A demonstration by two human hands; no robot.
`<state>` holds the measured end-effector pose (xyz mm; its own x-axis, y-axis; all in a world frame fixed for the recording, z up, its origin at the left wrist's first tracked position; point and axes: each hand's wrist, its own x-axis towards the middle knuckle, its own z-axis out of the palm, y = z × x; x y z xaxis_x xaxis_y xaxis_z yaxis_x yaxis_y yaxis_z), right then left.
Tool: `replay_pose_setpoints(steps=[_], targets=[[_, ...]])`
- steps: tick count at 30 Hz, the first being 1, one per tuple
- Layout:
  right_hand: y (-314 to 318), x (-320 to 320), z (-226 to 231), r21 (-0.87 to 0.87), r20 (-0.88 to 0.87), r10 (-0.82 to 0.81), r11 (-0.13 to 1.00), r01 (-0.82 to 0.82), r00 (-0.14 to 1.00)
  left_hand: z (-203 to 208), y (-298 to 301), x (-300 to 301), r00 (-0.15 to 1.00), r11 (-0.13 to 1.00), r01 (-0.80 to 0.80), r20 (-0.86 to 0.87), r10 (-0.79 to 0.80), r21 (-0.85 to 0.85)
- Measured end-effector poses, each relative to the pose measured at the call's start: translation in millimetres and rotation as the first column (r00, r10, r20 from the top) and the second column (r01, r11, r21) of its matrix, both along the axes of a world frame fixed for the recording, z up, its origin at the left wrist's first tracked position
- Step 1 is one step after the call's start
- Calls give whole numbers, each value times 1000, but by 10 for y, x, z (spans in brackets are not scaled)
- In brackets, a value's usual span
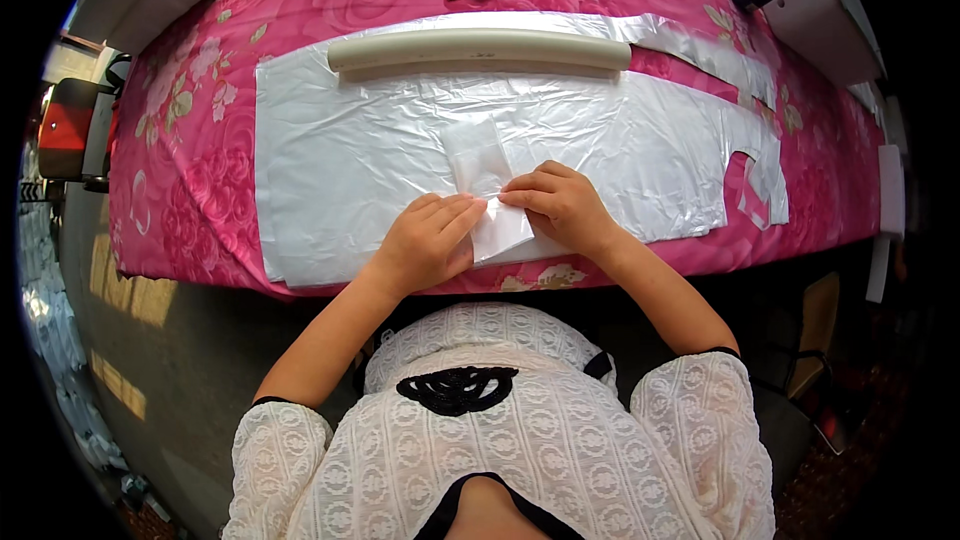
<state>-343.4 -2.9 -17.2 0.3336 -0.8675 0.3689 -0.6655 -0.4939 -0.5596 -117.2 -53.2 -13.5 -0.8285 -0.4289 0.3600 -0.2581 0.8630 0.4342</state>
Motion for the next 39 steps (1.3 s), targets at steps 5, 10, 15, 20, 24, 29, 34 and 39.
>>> replay_pose_setpoints(steps=[5, 10, 15, 20, 24, 29, 34, 39], targets=[[-114, 59, 85, 345, 119, -237, 920, 183, 964, 63, 12, -116, 940, 874, -338, 169, 296, 348], [-445, 124, 295, 621, -50, -325, 730, 284, 944, 120, -154, -232, 871, 631, -441, 136, 472, 638], [-652, 120, 383, 718, -169, -262, 628, 301, 950, 112, -210, -269, 823, 533, -493, 170, 542, 688], [-723, 88, 361, 786, -174, -224, 555, 273, 959, 126, -304, -238, 834, 466, -500, 261, 486, 730], [-736, 91, 347, 795, -159, -225, 548, 259, 961, 209, -300, -214, 838, 763, -542, 160, 522, 352], [-754, 89, 345, 797, -151, -240, 544, 261, 959, -8, -144, -439, 951, 956, -294, 97, 292, 3], [-716, 121, 322, 779, -149, -264, 563, 278, 953, -130, -58, -583, 831, 905, -425, 384, 402, -27], [-635, 198, 334, 673, -259, -312, 621, 403, 914, -217, -80, -591, 871, 913, -403, 332, 363, 59]])
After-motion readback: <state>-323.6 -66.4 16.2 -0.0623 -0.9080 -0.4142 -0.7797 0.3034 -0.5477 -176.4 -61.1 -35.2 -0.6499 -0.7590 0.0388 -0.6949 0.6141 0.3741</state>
